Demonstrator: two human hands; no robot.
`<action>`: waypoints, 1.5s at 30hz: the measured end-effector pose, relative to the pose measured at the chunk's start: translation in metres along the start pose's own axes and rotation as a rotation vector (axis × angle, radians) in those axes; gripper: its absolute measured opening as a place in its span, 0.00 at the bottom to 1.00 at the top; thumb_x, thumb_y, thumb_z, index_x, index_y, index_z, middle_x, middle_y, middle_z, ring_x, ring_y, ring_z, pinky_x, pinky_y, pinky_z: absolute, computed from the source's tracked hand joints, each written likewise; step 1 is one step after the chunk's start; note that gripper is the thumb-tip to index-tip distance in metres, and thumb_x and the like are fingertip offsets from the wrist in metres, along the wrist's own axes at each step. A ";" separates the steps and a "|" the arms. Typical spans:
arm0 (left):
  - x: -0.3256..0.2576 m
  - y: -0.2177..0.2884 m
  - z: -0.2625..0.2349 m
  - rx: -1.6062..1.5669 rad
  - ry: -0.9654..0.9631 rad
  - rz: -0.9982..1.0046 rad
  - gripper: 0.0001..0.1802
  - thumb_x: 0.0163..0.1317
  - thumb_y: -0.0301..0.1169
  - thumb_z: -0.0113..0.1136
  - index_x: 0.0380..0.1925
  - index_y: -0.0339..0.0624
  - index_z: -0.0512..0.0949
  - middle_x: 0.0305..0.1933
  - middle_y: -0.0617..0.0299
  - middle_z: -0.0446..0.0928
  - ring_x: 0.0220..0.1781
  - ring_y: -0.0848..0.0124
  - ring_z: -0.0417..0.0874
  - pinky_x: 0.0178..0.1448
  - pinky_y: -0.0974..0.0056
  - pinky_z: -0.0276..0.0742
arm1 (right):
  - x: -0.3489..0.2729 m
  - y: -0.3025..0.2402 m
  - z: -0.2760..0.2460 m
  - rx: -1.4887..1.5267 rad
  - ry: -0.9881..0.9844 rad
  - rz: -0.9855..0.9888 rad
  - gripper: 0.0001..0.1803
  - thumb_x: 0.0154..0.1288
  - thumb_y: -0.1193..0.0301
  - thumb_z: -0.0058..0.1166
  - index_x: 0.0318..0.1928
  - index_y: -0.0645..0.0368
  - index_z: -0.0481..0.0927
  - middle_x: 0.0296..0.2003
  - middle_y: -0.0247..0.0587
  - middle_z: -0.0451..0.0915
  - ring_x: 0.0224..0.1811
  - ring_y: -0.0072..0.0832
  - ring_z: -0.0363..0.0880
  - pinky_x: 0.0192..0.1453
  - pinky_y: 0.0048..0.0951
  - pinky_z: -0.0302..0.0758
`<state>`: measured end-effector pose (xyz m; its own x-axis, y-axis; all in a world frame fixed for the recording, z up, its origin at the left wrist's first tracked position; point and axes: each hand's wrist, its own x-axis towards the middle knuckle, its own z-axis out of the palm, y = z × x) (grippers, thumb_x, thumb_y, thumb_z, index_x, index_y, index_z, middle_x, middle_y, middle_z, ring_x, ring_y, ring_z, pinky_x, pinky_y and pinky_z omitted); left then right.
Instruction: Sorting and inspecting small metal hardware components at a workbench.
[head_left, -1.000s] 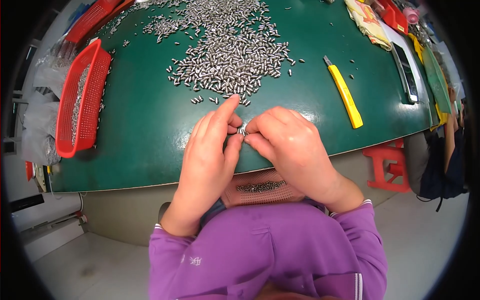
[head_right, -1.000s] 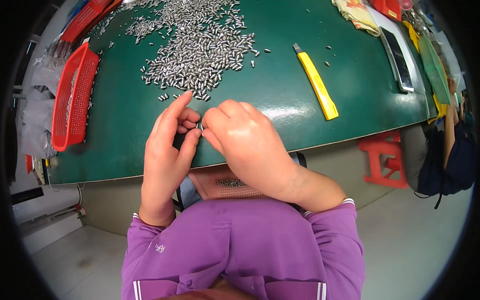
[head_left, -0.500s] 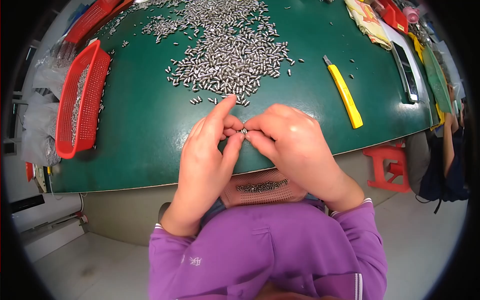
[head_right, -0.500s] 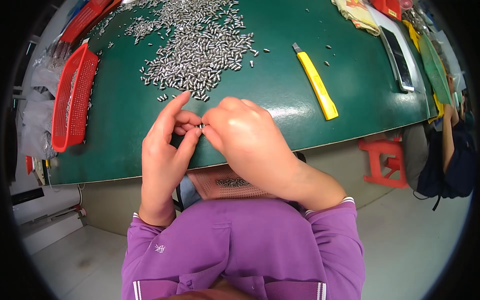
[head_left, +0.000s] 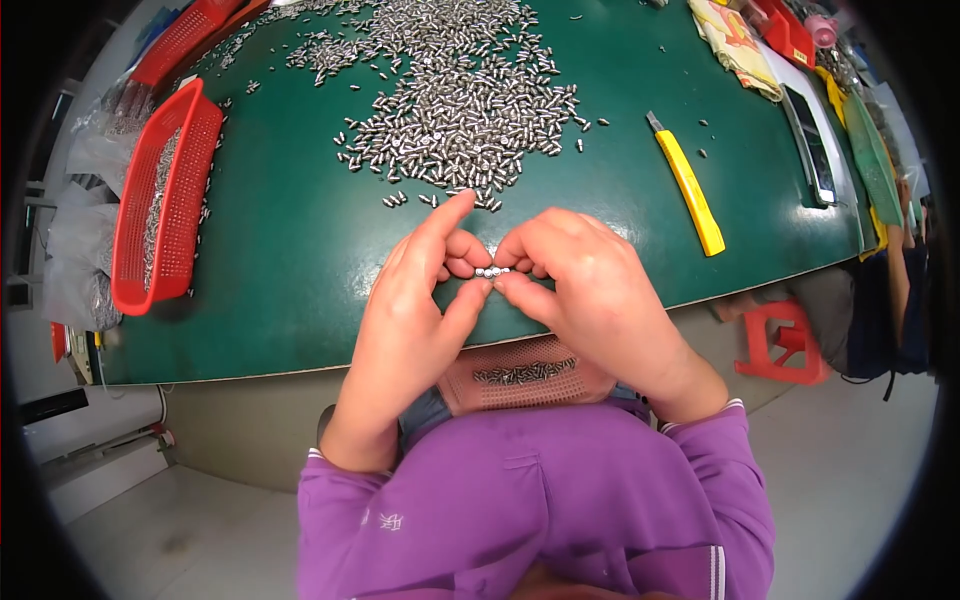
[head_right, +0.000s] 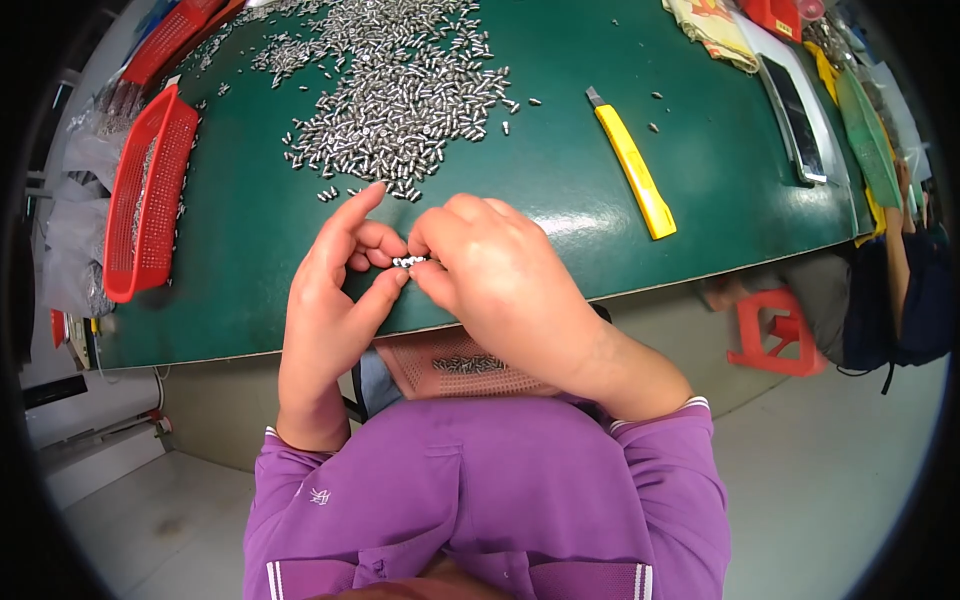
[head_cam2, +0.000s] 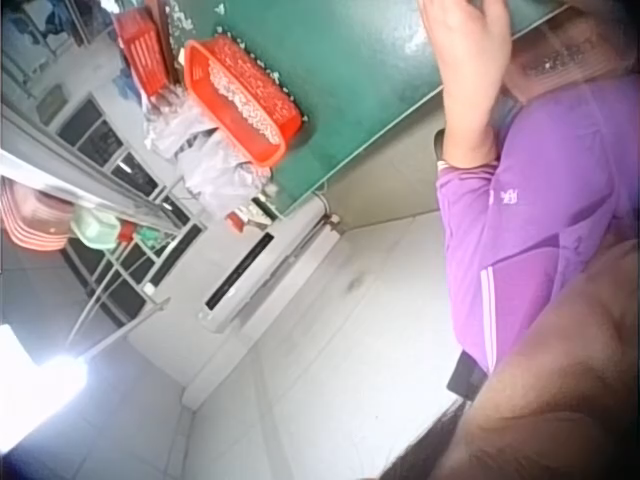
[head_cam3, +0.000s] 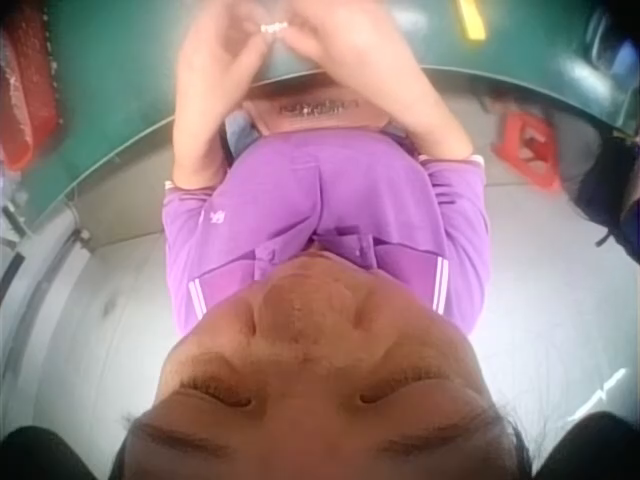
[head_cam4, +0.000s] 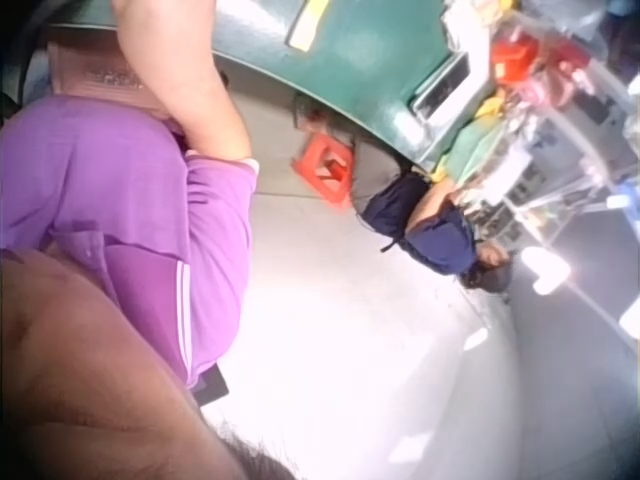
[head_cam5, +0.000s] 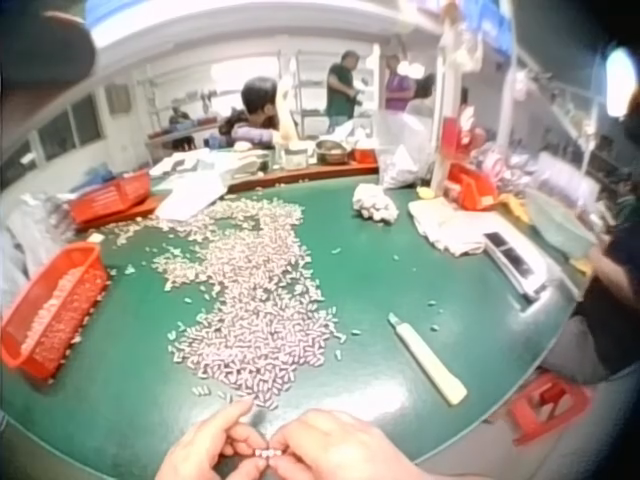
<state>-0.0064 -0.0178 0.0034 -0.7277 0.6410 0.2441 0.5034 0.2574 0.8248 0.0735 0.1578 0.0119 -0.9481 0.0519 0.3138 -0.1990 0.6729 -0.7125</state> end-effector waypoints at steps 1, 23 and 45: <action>0.000 0.000 -0.001 -0.001 -0.018 0.003 0.40 0.53 0.12 0.64 0.70 0.40 0.71 0.41 0.67 0.80 0.42 0.77 0.78 0.50 0.70 0.74 | 0.000 0.001 0.001 0.003 0.000 -0.013 0.09 0.58 0.77 0.64 0.39 0.60 0.78 0.34 0.45 0.77 0.40 0.48 0.78 0.44 0.47 0.76; 0.021 -0.004 0.011 0.302 0.080 0.220 0.36 0.58 0.11 0.55 0.70 0.35 0.67 0.53 0.49 0.77 0.56 0.52 0.77 0.64 0.52 0.73 | 0.008 -0.002 -0.019 -0.082 -0.002 -0.096 0.11 0.61 0.77 0.62 0.45 0.63 0.80 0.40 0.50 0.78 0.46 0.50 0.78 0.49 0.46 0.76; 0.009 0.001 0.009 0.131 0.035 0.122 0.35 0.57 0.13 0.60 0.68 0.36 0.70 0.44 0.53 0.79 0.46 0.56 0.80 0.53 0.54 0.78 | 0.009 0.007 -0.008 -0.151 0.045 -0.030 0.06 0.60 0.75 0.65 0.37 0.58 0.81 0.34 0.42 0.80 0.40 0.46 0.80 0.45 0.44 0.77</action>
<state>-0.0083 -0.0051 0.0020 -0.6722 0.6480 0.3582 0.6440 0.2730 0.7147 0.0658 0.1685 0.0147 -0.9296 0.0606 0.3635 -0.1844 0.7775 -0.6013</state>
